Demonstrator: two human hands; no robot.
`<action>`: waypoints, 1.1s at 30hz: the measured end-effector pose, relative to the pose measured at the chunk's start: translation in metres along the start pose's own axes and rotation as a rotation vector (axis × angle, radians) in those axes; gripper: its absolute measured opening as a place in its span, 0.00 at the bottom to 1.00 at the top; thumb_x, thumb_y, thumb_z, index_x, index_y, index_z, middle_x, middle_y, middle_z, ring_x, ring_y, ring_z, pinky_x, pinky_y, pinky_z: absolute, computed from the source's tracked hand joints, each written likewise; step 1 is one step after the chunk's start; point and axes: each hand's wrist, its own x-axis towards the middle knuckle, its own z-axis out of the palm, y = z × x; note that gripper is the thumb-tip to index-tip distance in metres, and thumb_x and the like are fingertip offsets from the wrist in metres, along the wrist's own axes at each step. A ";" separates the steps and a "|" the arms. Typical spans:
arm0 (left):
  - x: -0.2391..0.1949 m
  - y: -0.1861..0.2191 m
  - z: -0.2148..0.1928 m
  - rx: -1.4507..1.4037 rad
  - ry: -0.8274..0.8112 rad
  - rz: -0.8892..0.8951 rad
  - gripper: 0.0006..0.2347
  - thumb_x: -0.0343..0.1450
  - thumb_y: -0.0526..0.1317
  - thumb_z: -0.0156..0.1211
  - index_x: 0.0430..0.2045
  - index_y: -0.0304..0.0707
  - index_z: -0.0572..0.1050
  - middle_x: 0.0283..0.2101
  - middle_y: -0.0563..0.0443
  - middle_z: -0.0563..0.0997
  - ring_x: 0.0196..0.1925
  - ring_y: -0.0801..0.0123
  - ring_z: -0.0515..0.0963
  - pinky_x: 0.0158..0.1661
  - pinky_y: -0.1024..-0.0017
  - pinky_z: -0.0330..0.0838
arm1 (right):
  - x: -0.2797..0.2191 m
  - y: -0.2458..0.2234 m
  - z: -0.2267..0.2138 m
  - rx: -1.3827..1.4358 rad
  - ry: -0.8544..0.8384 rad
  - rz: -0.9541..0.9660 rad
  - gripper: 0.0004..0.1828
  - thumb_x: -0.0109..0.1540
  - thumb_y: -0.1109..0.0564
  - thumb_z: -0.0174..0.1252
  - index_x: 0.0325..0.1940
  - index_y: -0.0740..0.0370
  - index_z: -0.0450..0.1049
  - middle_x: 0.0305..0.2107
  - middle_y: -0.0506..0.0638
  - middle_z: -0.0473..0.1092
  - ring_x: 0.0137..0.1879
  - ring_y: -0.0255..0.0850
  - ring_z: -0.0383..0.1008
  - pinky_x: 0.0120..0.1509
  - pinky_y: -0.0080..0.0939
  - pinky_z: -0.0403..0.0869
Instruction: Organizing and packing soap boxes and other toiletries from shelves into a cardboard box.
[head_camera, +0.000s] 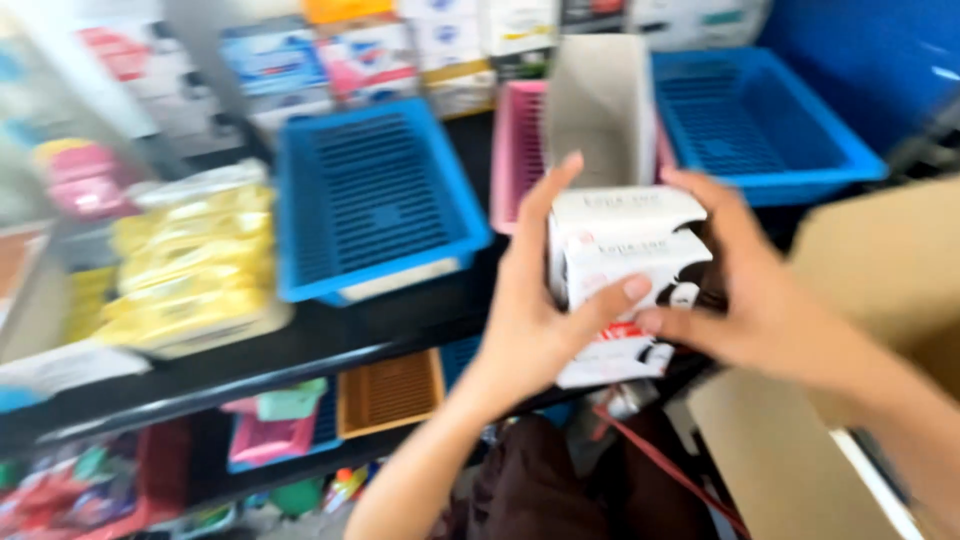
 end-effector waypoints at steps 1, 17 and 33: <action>0.005 0.013 -0.021 0.016 0.022 0.008 0.38 0.73 0.33 0.68 0.76 0.34 0.49 0.61 0.35 0.76 0.63 0.60 0.78 0.68 0.62 0.73 | 0.023 -0.009 0.001 0.007 -0.020 -0.019 0.59 0.53 0.61 0.69 0.80 0.65 0.40 0.67 0.59 0.56 0.70 0.47 0.63 0.69 0.47 0.66; 0.050 0.129 -0.315 0.963 0.370 0.657 0.20 0.74 0.37 0.75 0.55 0.32 0.70 0.53 0.43 0.80 0.56 0.60 0.81 0.60 0.66 0.74 | 0.303 -0.152 0.152 -0.346 -0.209 -0.190 0.23 0.59 0.49 0.66 0.54 0.63 0.75 0.39 0.59 0.77 0.42 0.45 0.78 0.47 0.47 0.76; -0.010 0.132 -0.387 1.404 0.977 0.529 0.08 0.78 0.31 0.57 0.49 0.38 0.78 0.48 0.44 0.82 0.51 0.51 0.82 0.50 0.59 0.74 | 0.519 -0.018 0.337 -0.369 -0.004 -0.530 0.47 0.39 0.45 0.82 0.56 0.69 0.74 0.46 0.62 0.75 0.53 0.53 0.78 0.61 0.48 0.74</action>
